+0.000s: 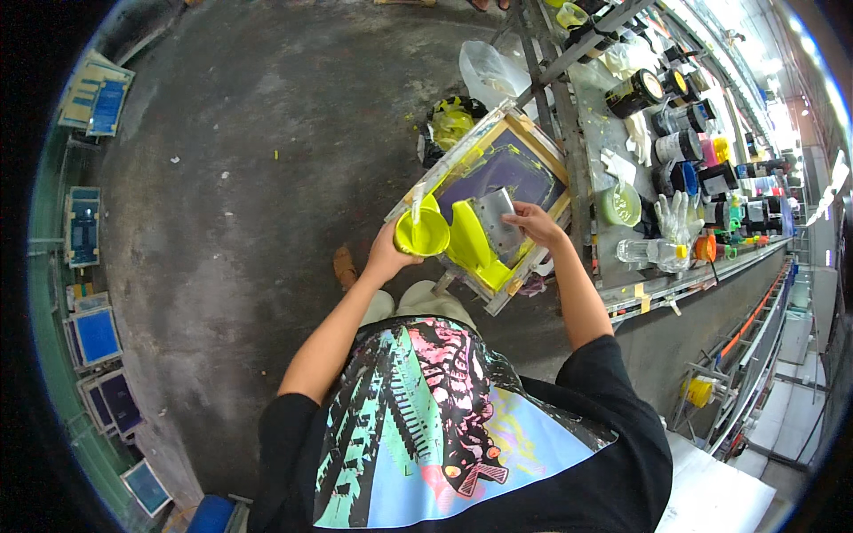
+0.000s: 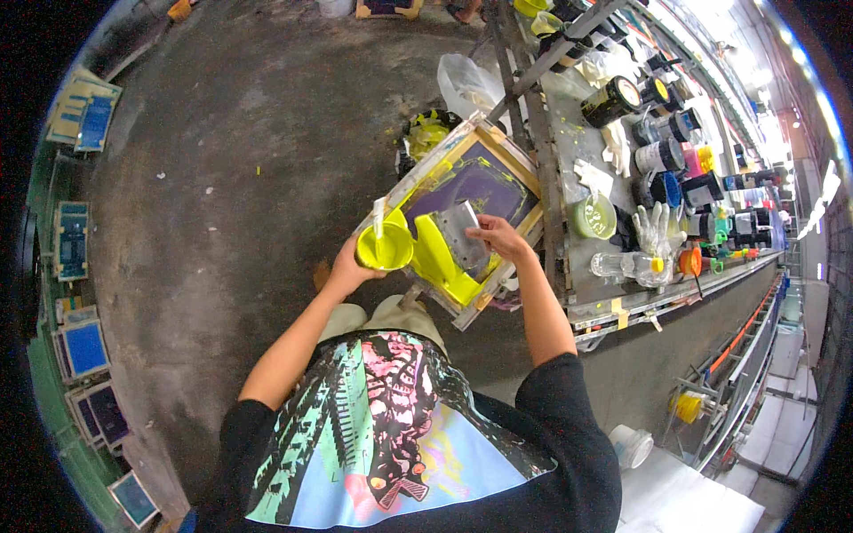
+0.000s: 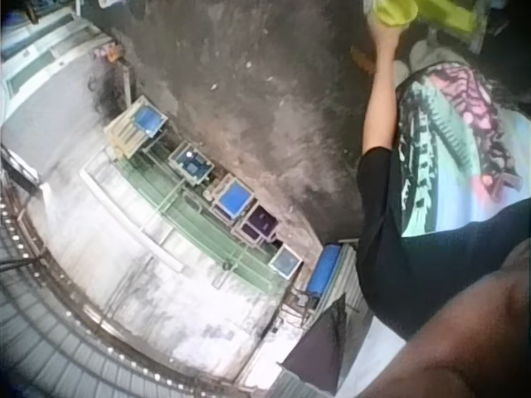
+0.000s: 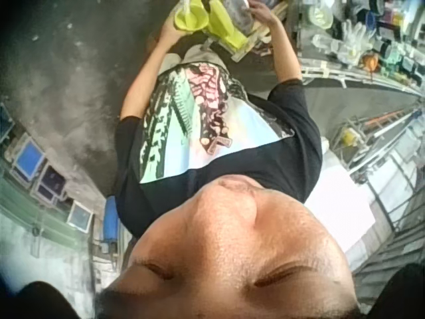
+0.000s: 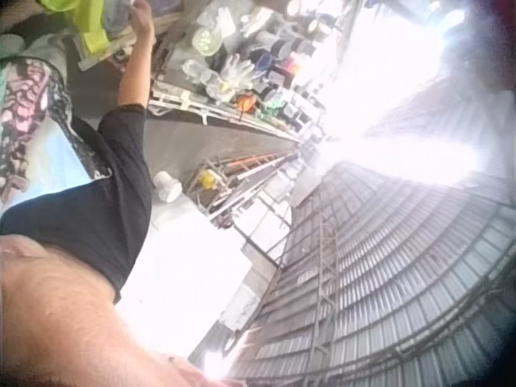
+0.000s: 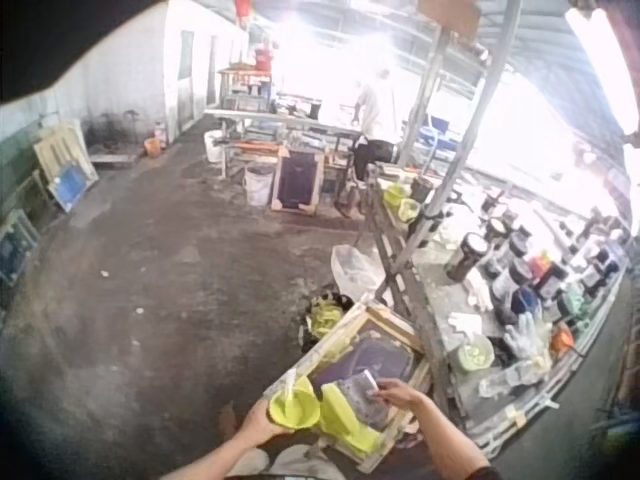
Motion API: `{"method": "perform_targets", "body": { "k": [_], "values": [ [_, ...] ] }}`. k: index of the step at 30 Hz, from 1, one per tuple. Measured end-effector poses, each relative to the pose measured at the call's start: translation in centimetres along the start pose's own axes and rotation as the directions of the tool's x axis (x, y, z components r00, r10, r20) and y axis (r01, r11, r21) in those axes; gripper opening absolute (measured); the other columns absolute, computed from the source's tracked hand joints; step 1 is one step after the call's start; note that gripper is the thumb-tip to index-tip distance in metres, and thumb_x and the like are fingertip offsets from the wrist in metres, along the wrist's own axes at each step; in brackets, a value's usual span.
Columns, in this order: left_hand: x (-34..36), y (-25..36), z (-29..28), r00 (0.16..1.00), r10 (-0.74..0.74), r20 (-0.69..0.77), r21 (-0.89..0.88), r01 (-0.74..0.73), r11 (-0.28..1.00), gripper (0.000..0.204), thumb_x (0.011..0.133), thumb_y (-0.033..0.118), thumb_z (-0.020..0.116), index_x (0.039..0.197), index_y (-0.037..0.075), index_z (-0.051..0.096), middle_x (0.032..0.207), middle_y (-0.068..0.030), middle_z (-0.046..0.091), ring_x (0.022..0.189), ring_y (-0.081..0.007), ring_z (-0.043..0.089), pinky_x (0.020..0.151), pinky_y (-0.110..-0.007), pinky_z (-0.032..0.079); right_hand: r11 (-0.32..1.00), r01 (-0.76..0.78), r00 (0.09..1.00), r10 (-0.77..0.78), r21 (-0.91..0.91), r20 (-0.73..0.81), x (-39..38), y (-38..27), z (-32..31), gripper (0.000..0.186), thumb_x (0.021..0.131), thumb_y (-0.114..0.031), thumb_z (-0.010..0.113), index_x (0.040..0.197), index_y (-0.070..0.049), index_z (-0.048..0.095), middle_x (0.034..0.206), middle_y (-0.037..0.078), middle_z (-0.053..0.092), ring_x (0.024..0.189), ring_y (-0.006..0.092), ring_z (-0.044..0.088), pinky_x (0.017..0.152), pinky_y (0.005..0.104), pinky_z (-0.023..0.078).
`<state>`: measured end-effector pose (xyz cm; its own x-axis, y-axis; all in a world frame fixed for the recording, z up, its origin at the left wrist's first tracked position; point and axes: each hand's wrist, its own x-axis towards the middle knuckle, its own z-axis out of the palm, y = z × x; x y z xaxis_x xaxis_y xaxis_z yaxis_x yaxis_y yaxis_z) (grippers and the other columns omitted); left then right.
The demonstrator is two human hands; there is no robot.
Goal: The person uses a squeegee to spread neon yellow ink across a screen printing frame over a purple fabric. They then pour more ink from a green cup onto the screen and continue spreading it with the squeegee. Finally, they put on a pair of gloves.
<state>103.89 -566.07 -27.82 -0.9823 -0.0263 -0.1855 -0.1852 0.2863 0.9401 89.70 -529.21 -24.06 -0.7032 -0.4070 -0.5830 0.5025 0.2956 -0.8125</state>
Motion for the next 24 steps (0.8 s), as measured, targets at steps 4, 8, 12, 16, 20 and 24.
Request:
{"method": "perform_targets", "body": {
  "k": [4,8,12,16,20,24],
  "values": [
    [4.5,1.9,2.7,0.985,0.091,0.148,0.124,-0.109,0.986,0.100,0.053,0.010,0.096,0.144,0.008,0.053,0.135,-0.0141,0.063,0.127,-0.0337,0.059,0.108,-0.042,0.047,0.960,0.274,0.929,-0.279,-0.056,-0.243,-6.7,-7.3,1.9,0.036,0.092,-0.018,0.080,0.122,-0.002,0.067,0.087,-0.005,0.064,0.072,0.0035,0.051,0.063,0.0241,0.040],
    [7.7,3.4,6.7,0.931,0.157,0.330,-0.170,-0.105,0.980,0.097,0.052,0.007,0.096,0.140,0.011,0.056,0.133,-0.0112,0.063,0.127,-0.0296,0.059,0.108,-0.040,0.047,0.844,0.471,0.671,-0.532,-0.257,-0.517,-13.7,-12.7,8.5,0.037,0.093,-0.008,0.078,0.125,0.002,0.062,0.100,0.000,0.069,0.086,0.0050,0.059,0.077,0.0235,0.048],
    [8.9,8.3,7.9,0.884,0.181,0.432,-0.473,0.051,0.880,0.097,0.052,0.003,0.094,0.141,0.009,0.054,0.133,-0.0065,0.062,0.123,-0.0236,0.061,0.106,-0.037,0.049,0.788,0.421,0.416,-0.609,-0.450,-0.676,-17.2,-12.8,12.9,0.039,0.093,-0.001,0.075,0.128,0.000,0.059,0.107,0.004,0.069,0.092,0.0078,0.061,0.082,0.0233,0.049],
    [8.9,13.5,6.1,0.870,0.174,0.462,-0.591,0.155,0.792,0.101,0.058,0.002,0.091,0.146,0.011,0.044,0.133,-0.0083,0.060,0.120,-0.0226,0.062,0.099,-0.039,0.056,0.708,0.448,0.232,-0.682,-0.546,-0.694,-18.1,-12.3,14.5,0.042,0.092,0.005,0.072,0.130,-0.001,0.053,0.115,0.008,0.068,0.100,0.0124,0.065,0.087,0.0272,0.051],
    [8.9,17.6,4.2,0.852,0.163,0.498,-0.629,0.225,0.744,0.100,0.062,-0.002,0.091,0.149,0.009,0.042,0.133,-0.0082,0.061,0.120,-0.0229,0.064,0.094,-0.039,0.059,0.626,0.496,0.118,-0.735,-0.601,-0.668,-18.1,-12.1,14.9,0.046,0.093,0.006,0.071,0.132,-0.003,0.049,0.121,0.011,0.067,0.106,0.0159,0.066,0.089,0.0286,0.052],
    [9.1,19.6,3.5,0.909,0.200,0.365,-0.717,0.139,0.683,0.095,0.058,0.002,0.093,0.143,0.003,0.050,0.127,-0.0102,0.063,0.114,-0.0224,0.065,0.098,-0.037,0.055,0.577,0.450,0.083,-0.787,-0.681,-0.611,-17.4,-12.1,15.0,0.050,0.092,0.005,0.072,0.134,-0.004,0.046,0.124,0.011,0.066,0.108,0.0172,0.066,0.090,0.0292,0.052]
  ]
}}
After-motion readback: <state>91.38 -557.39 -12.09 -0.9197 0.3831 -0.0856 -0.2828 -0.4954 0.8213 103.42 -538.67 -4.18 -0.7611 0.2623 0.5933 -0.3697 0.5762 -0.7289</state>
